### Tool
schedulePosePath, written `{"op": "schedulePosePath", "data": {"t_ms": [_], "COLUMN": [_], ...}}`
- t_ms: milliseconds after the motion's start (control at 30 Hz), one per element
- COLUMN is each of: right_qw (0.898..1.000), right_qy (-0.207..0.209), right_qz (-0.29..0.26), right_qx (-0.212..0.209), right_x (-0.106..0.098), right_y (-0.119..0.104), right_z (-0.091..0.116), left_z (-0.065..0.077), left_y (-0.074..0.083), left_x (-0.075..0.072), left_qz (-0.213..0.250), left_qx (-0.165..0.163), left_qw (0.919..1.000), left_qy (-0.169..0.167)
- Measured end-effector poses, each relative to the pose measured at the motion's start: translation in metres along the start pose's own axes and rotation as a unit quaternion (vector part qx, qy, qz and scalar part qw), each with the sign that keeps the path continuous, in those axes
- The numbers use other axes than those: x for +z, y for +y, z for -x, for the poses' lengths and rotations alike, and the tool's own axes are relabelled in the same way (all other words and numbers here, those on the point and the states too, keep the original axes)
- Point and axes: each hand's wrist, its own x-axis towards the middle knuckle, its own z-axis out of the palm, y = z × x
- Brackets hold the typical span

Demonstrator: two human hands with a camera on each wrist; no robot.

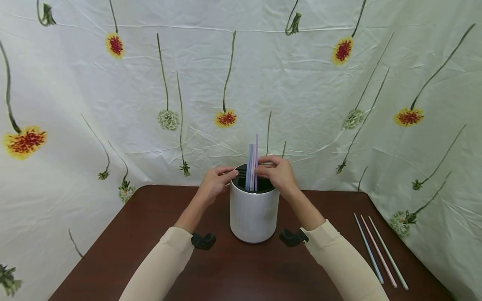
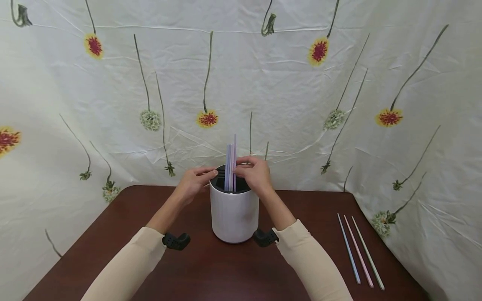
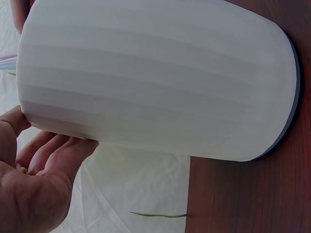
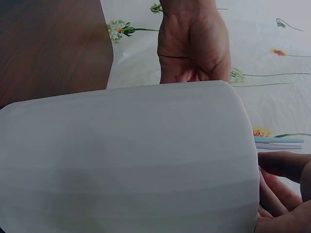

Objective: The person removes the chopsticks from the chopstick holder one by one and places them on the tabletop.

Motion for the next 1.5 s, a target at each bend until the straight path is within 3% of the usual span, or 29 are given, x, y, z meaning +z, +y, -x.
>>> {"op": "schedulePosePath", "data": {"t_ms": [300, 533, 767, 967, 1133, 1300, 1500], "right_qw": [1.0, 0.998, 0.986, 0.981, 0.99, 0.997, 0.998], "right_qy": [0.013, 0.031, 0.041, 0.072, 0.087, 0.063, 0.024], "right_qz": [0.009, -0.032, -0.119, -0.114, -0.05, -0.023, 0.026], "right_qx": [-0.001, -0.038, -0.106, -0.139, -0.103, -0.028, 0.047], "right_x": [0.0, -0.019, -0.06, -0.109, -0.154, -0.2, -0.24], "right_y": [-0.006, -0.04, -0.09, -0.113, -0.099, -0.068, -0.025], "right_z": [0.0, 0.002, 0.004, 0.018, 0.034, 0.049, 0.058], "left_z": [0.001, 0.001, 0.002, 0.003, 0.003, 0.002, 0.001], "left_y": [-0.001, -0.001, 0.0, 0.001, 0.002, 0.001, -0.001], "left_x": [0.0, -0.001, -0.001, -0.001, -0.001, -0.001, -0.002], "left_qz": [0.009, 0.006, 0.012, 0.005, 0.003, -0.002, -0.014], "left_qx": [0.005, 0.002, -0.005, -0.003, -0.004, -0.004, -0.003], "left_qw": [0.9999, 1.0, 0.9999, 1.0, 1.0, 1.0, 0.9999], "left_qy": [0.004, -0.001, -0.005, -0.005, -0.004, -0.006, -0.004]}}
